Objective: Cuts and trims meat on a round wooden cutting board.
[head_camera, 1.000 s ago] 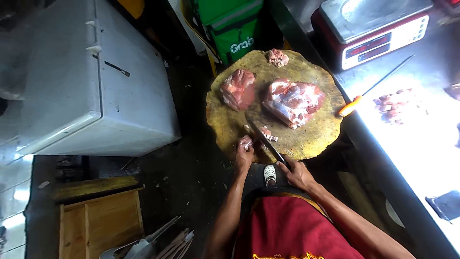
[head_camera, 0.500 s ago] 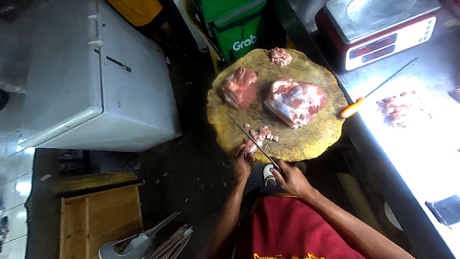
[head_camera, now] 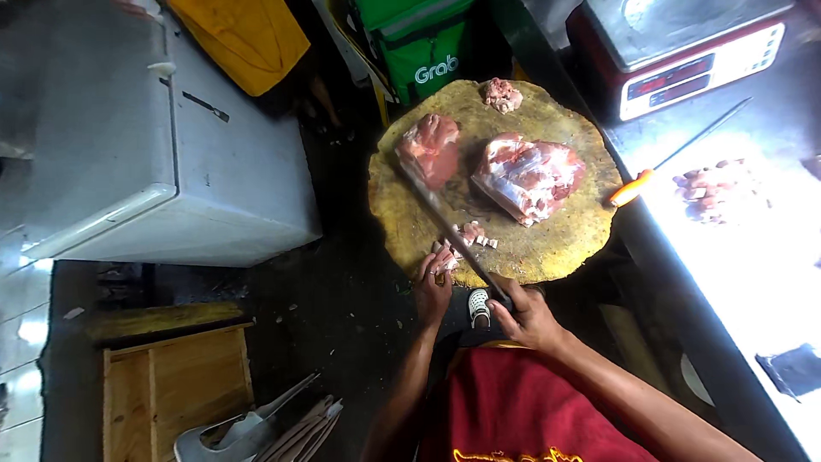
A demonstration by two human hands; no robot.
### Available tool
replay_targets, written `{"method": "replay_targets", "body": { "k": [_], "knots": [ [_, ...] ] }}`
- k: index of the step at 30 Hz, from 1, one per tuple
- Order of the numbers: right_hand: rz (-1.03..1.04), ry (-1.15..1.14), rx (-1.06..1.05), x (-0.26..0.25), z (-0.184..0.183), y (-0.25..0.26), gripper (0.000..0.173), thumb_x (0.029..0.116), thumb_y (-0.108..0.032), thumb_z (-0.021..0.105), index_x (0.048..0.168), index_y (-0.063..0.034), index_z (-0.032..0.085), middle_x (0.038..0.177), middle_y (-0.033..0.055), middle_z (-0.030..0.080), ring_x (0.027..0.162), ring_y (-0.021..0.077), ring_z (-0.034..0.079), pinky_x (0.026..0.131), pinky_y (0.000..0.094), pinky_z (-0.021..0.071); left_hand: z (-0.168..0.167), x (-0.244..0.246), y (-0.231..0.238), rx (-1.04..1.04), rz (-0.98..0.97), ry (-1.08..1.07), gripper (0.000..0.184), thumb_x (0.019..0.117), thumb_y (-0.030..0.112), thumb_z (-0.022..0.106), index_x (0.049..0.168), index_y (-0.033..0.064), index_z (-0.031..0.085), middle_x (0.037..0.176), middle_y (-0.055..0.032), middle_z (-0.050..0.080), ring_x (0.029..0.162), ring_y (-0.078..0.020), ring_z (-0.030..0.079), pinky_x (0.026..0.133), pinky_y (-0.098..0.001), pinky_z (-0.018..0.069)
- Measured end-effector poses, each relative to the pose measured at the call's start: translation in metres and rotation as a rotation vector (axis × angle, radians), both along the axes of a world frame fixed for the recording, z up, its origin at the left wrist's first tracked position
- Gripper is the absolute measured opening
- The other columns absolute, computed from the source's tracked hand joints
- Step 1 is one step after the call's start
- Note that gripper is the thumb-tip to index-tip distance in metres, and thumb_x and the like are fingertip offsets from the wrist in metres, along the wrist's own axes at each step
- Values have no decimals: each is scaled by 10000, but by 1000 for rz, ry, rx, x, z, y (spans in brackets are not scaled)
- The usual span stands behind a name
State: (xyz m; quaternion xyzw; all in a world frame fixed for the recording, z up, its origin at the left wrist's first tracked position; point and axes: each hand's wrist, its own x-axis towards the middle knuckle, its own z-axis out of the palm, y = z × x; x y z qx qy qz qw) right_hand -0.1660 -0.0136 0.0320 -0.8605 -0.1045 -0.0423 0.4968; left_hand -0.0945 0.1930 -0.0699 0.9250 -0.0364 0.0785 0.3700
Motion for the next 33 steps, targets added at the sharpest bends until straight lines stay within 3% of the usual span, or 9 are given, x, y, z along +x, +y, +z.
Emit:
{"method": "replay_targets", "body": {
  "k": [3,5,9,13,16,20,22,30,33],
  "knots": [
    [120,668,-295,9,-37,-2,528,1055,-546,425,1413,-177,546,925,140,710,856,339,708,794,567,562,2,3,1,51,4,155,269,952,207,698,1158,40,744,1363,-127,651,1263,-244,628,1083,-420,509],
    [134,778,-304,18,-37,-4,541,1059,-561,415,1455,-210,527,959,152,709,887,352,704,818,576,554,0,5,1,55,11,147,242,950,206,703,1127,49,758,1329,-121,669,1240,-227,641,1073,-406,517],
    [60,608,-237,15,-1,-10,560,1050,-591,407,1481,-252,523,842,92,691,752,273,681,729,515,558,4,6,-1,39,7,111,242,960,202,692,1130,45,762,1294,-114,688,1174,-221,675,1027,-409,547],
    [-13,191,-23,8,43,-4,539,1060,-516,473,1419,-131,593,761,25,677,610,122,634,574,364,562,-5,-1,1,-19,17,-37,246,915,185,732,1115,46,757,1289,-139,682,1154,-236,684,991,-405,571],
    [24,-49,83,3,29,4,504,1065,-428,505,1356,-31,612,840,65,711,671,97,657,611,318,586,-6,-4,0,-63,45,-74,250,884,137,734,1102,17,743,1309,-185,652,1159,-263,672,988,-402,565],
    [122,591,-317,-2,-33,6,526,1052,-541,427,1392,-163,562,902,140,717,829,340,717,759,560,574,4,0,1,31,50,132,248,927,147,711,1131,8,741,1306,-158,666,1214,-263,646,1059,-420,523],
    [149,783,-372,10,-38,6,540,1049,-566,408,1435,-207,529,958,157,716,909,370,711,816,590,555,-1,2,2,58,59,142,223,922,131,707,1100,5,756,1275,-148,691,1204,-255,659,1059,-417,523],
    [9,306,-94,-1,26,1,553,1054,-542,455,1437,-162,578,773,36,685,624,165,649,596,413,566,-2,-1,2,0,39,21,210,934,159,702,1084,18,747,1228,-142,702,1145,-237,682,1007,-395,554],
    [25,150,-52,-11,1,8,517,1051,-482,492,1365,-93,625,823,65,722,654,175,680,595,421,587,6,-9,1,-51,97,25,298,898,138,722,1130,-46,682,1271,-211,649,1122,-269,674,962,-394,571]
  ]
}}
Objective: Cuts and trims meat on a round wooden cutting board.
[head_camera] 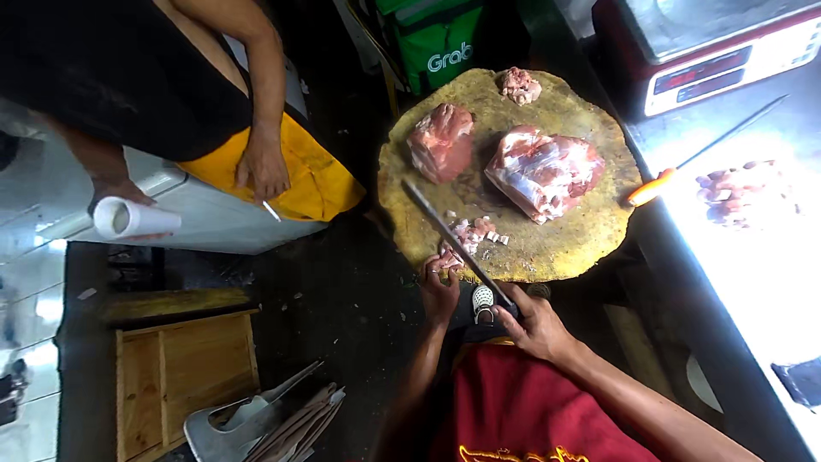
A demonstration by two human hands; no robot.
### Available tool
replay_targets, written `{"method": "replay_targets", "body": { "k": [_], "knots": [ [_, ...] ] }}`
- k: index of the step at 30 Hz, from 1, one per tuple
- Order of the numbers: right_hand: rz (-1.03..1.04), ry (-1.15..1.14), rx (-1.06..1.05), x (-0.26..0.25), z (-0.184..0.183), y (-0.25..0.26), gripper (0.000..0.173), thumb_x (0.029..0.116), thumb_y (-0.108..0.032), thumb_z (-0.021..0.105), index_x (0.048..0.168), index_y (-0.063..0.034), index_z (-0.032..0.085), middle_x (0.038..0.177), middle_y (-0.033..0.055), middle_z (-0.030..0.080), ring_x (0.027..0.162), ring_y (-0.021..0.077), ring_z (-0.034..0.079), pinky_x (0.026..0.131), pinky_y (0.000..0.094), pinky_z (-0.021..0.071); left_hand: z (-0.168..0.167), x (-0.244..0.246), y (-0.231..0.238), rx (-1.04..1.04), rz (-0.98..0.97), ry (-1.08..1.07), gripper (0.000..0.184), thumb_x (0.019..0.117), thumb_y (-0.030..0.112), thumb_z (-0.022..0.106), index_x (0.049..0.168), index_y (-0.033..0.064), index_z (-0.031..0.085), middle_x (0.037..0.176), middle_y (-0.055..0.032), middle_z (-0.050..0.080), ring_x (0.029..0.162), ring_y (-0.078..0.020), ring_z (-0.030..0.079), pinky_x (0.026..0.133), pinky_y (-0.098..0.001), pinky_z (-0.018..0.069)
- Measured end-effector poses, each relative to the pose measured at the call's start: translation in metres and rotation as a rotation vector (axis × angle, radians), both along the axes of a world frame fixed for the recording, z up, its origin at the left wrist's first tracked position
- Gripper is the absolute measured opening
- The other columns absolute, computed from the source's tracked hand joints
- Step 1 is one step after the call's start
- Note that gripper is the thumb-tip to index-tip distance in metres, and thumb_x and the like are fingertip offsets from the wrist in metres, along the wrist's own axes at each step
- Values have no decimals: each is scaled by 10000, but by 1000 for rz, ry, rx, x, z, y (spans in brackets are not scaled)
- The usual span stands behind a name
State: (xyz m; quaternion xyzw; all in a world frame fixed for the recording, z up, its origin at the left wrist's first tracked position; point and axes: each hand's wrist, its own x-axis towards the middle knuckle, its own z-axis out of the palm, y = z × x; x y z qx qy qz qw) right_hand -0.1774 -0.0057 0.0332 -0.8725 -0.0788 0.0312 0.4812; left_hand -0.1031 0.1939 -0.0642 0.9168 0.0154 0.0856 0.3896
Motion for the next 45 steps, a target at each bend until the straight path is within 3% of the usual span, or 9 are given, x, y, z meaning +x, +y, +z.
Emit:
{"method": "replay_targets", "body": {
  "k": [5,14,18,22,28,34,37,40,45],
  "knots": [
    [145,621,-268,10,-47,0,533,1038,-566,436,1415,-206,545,934,152,715,878,360,713,799,592,559,10,-2,-5,84,27,246,600,826,190,798,1343,-14,573,1450,-239,520,1308,-331,553,1088,-442,487],
    [-288,489,-259,-9,-32,-40,541,1009,-526,540,1497,-292,518,918,140,735,826,359,719,755,597,564,35,80,-50,178,-148,424,961,818,187,834,1594,36,288,1548,-273,413,1390,-386,485,1140,-498,440],
    [-284,633,-267,-17,-35,-54,572,976,-375,614,1524,-295,472,1027,184,735,940,409,715,821,629,549,41,89,-73,294,-373,450,838,827,193,798,1549,34,404,1568,-237,397,1405,-354,467,1144,-466,437],
    [-238,631,63,-25,-38,-52,552,925,-263,685,1460,-244,548,1097,152,725,976,321,710,883,584,557,29,68,-93,57,-389,380,880,791,69,809,1526,-79,349,1423,-254,555,1315,-320,560,1123,-440,460],
    [-287,491,262,-25,-15,-83,505,909,-246,700,1402,-206,600,1072,119,721,930,257,701,851,526,558,71,78,-123,-297,-340,354,931,782,-22,787,1569,-27,291,1410,-262,557,1271,-287,583,1079,-395,488],
    [-580,181,245,-50,45,-160,528,907,-250,717,1402,-113,599,1103,41,736,867,94,712,801,337,617,161,80,-247,-363,-563,56,798,792,84,805,1471,-75,415,1187,-219,652,1006,-231,669,893,-378,573],
    [-800,54,250,-63,58,-211,508,913,-254,716,1372,-68,604,960,39,735,639,98,673,593,327,613,183,69,-338,-498,-705,-158,801,754,23,810,1464,-38,444,1317,-222,570,1057,-236,650,886,-370,586],
    [-984,69,93,-66,52,-275,491,931,-240,672,1374,-46,588,858,67,697,588,121,636,554,342,578,162,62,-434,-550,-857,-251,872,692,-34,816,1481,-25,445,1427,-243,491,1215,-317,586,986,-428,550],
    [-1052,398,-233,-88,22,-375,554,941,-177,694,1477,-157,555,1105,222,706,861,370,703,786,607,559,78,45,-507,-102,-1043,307,941,790,144,837,1582,27,343,1658,-242,249,1503,-377,334,1210,-497,350]
  ]
}}
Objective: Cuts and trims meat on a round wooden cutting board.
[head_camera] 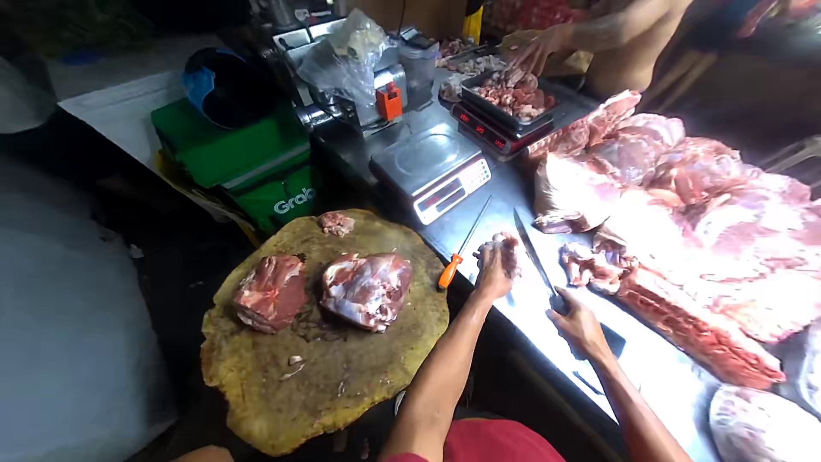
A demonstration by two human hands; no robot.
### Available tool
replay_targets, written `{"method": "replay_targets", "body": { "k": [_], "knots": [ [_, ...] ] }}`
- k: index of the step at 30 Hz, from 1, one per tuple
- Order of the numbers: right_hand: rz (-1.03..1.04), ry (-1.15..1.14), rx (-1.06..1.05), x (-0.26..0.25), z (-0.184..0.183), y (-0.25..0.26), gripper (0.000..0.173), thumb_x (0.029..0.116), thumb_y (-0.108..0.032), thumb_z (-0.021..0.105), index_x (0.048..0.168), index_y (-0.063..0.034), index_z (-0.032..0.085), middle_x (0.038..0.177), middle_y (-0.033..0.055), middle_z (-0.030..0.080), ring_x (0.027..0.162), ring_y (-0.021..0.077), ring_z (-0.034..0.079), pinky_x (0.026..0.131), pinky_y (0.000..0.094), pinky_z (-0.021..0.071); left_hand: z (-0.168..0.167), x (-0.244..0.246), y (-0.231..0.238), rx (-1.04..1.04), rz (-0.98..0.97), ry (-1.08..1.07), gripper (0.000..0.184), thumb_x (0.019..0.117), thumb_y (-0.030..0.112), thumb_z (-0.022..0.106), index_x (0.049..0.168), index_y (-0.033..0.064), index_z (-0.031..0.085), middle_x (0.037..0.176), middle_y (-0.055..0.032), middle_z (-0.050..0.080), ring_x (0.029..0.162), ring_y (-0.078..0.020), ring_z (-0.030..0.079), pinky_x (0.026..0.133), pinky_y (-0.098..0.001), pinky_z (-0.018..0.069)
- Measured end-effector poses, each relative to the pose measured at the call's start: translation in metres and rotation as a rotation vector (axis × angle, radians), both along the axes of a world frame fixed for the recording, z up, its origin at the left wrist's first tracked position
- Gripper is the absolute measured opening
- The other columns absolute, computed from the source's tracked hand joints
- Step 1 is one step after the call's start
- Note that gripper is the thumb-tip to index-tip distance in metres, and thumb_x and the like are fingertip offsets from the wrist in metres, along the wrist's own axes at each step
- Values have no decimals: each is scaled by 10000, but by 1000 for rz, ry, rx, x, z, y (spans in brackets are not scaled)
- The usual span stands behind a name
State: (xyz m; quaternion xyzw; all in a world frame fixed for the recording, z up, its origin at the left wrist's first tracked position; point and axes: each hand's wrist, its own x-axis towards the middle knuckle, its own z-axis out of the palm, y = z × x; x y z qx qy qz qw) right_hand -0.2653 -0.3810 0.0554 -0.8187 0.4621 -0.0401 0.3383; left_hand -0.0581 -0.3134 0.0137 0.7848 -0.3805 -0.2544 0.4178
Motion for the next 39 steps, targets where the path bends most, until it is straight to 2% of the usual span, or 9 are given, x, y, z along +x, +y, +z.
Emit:
{"method": "replay_targets", "body": {
  "k": [4,11,16,20,25,29,32,35,39],
  "knots": [
    [-97,-43,43,-23,-18,-14,603,936,-171,721,1505,-141,524,1060,235,702,766,353,690,721,579,559,-21,1,1,81,129,85,791,852,102,766,1550,19,403,1582,-242,385,1435,-343,442,1176,-443,399],
    [-70,134,259,-14,-43,-43,633,931,-161,688,1530,-199,489,1097,226,701,845,372,700,773,588,559,-44,15,-41,323,171,59,1134,745,286,870,1631,56,202,1600,-223,381,1447,-365,427,1179,-524,371],
    [-56,-161,586,-21,-46,-28,614,851,-110,693,1442,-153,532,799,98,654,512,170,592,498,365,544,-38,26,-79,152,195,379,1059,705,77,882,1587,72,297,1409,-285,542,1275,-406,568,1054,-571,488],
    [-94,-313,564,-39,-6,-30,659,847,-132,689,1479,-146,501,761,55,647,486,135,579,466,322,534,10,43,-84,-15,109,199,652,834,176,826,1414,48,557,1256,-221,669,1176,-343,649,1025,-559,518],
    [-80,-428,369,-46,40,-37,664,815,-164,707,1453,-111,530,830,8,680,523,66,602,484,256,542,137,43,-86,-470,-4,-10,465,744,39,842,1183,30,689,1100,-110,724,1008,-172,697,915,-391,580],
    [-79,-350,310,-48,33,-42,647,837,-157,710,1462,-136,546,858,36,688,535,88,601,499,293,540,142,36,-90,-643,50,-180,493,767,60,854,1213,-18,658,1172,-150,692,1070,-204,683,957,-385,576],
    [-80,-190,318,-54,16,-49,628,879,-144,721,1479,-178,540,892,90,693,582,158,620,557,392,552,62,28,-76,-204,-6,-159,554,872,194,811,1337,-11,588,1325,-215,629,1184,-323,645,1020,-524,531],
    [-63,-111,307,-64,-9,-56,646,868,-154,728,1485,-199,544,921,126,705,633,217,649,605,476,559,-1,23,-47,229,-109,-101,741,872,230,784,1527,79,473,1621,-162,382,1468,-331,410,1199,-529,356],
    [-55,8,269,-67,-26,-63,644,882,-150,722,1496,-207,536,1006,170,716,782,303,693,723,563,560,-19,-18,-1,590,88,-29,877,846,254,786,1591,102,348,1512,-248,438,1291,-378,563,1049,-504,510]
  ]
}}
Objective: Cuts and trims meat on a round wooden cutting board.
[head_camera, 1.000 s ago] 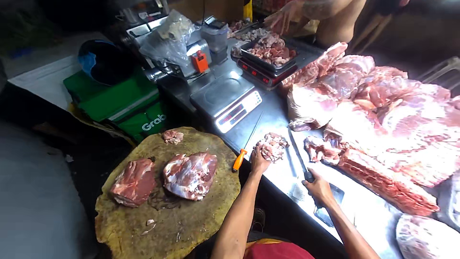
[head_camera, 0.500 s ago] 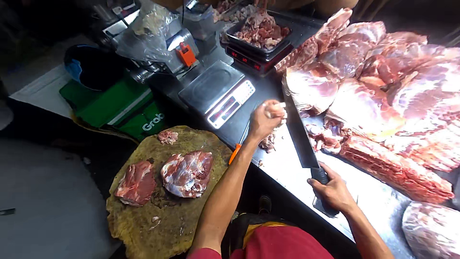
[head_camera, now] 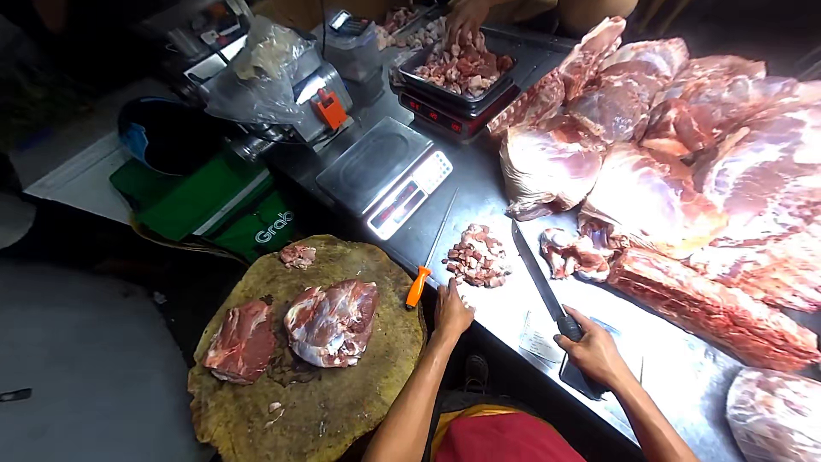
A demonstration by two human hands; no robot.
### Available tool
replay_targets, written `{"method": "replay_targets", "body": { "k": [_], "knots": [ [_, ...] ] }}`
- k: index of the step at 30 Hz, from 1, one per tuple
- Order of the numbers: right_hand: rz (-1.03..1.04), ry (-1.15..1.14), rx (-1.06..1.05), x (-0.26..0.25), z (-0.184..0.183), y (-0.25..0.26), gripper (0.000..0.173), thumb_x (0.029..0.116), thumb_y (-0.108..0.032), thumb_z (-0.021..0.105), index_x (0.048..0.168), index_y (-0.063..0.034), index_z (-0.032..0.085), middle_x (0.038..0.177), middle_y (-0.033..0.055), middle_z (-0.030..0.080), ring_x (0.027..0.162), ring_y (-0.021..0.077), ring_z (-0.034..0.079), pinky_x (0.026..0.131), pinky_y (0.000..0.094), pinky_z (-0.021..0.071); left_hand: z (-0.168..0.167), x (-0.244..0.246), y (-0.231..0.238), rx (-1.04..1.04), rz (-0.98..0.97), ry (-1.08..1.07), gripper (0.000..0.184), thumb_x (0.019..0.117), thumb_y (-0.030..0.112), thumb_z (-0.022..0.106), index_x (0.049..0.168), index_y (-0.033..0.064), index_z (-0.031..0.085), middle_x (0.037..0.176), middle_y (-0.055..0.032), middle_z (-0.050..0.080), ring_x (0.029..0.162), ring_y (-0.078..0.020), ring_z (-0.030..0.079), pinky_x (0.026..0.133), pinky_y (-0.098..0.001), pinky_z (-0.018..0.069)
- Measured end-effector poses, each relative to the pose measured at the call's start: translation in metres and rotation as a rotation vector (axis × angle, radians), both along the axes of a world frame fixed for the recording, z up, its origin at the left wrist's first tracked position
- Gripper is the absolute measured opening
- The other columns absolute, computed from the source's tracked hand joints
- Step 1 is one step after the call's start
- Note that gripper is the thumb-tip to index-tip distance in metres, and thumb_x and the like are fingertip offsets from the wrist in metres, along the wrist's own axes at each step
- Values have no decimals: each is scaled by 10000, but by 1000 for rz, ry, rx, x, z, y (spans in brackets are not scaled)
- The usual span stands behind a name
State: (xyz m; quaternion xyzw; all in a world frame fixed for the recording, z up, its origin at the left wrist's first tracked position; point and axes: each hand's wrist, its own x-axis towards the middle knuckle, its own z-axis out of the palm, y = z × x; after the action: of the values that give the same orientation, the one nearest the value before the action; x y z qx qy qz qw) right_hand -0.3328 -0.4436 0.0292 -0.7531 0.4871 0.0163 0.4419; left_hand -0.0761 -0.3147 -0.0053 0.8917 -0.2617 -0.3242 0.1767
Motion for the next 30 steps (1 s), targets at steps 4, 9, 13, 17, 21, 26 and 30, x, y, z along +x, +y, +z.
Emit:
{"method": "replay_targets", "body": {
  "k": [4,9,13,17,21,26,30],
  "knots": [
    [36,89,59,21,-18,-2,672,899,-159,695,1533,-222,481,1012,190,709,764,329,697,714,563,571,-31,-18,-13,-88,84,-48,886,871,185,766,1596,11,288,1473,-267,471,1239,-366,603,1031,-456,528],
    [37,-169,357,29,-21,20,652,865,-143,684,1487,-211,504,857,97,668,530,175,602,520,381,556,-18,12,-88,-277,230,25,911,784,310,843,1521,4,403,1433,-269,533,1334,-388,528,1113,-557,435],
    [19,-301,279,17,16,9,670,850,-178,687,1494,-183,502,841,56,665,533,127,592,512,339,547,40,42,-99,-440,113,74,543,884,309,790,1326,35,633,1218,-219,687,1150,-360,659,1010,-597,507],
    [36,-324,55,4,69,0,641,850,-239,692,1470,-186,541,953,40,701,665,97,645,614,340,572,145,52,-102,-719,10,-76,428,849,203,798,1224,29,687,1121,-145,705,1031,-246,691,939,-485,569],
    [18,-362,-41,5,77,-4,640,857,-300,672,1480,-232,542,997,33,707,723,99,657,656,362,573,217,52,-95,-1131,-78,-220,349,833,77,752,1156,-23,664,1132,-132,673,988,-177,692,863,-357,611],
    [-45,-232,122,14,43,-2,648,909,-214,683,1526,-236,486,972,105,697,652,168,646,638,409,568,147,36,-88,-1149,-2,-324,442,910,53,689,1319,-46,554,1278,-192,617,1109,-230,655,942,-388,576],
    [-62,-127,218,12,11,5,649,923,-187,685,1532,-254,471,970,135,692,631,215,649,629,448,574,3,36,-58,-412,-62,-122,605,909,172,746,1449,3,531,1477,-251,514,1280,-358,585,1053,-520,505]
  ]
}}
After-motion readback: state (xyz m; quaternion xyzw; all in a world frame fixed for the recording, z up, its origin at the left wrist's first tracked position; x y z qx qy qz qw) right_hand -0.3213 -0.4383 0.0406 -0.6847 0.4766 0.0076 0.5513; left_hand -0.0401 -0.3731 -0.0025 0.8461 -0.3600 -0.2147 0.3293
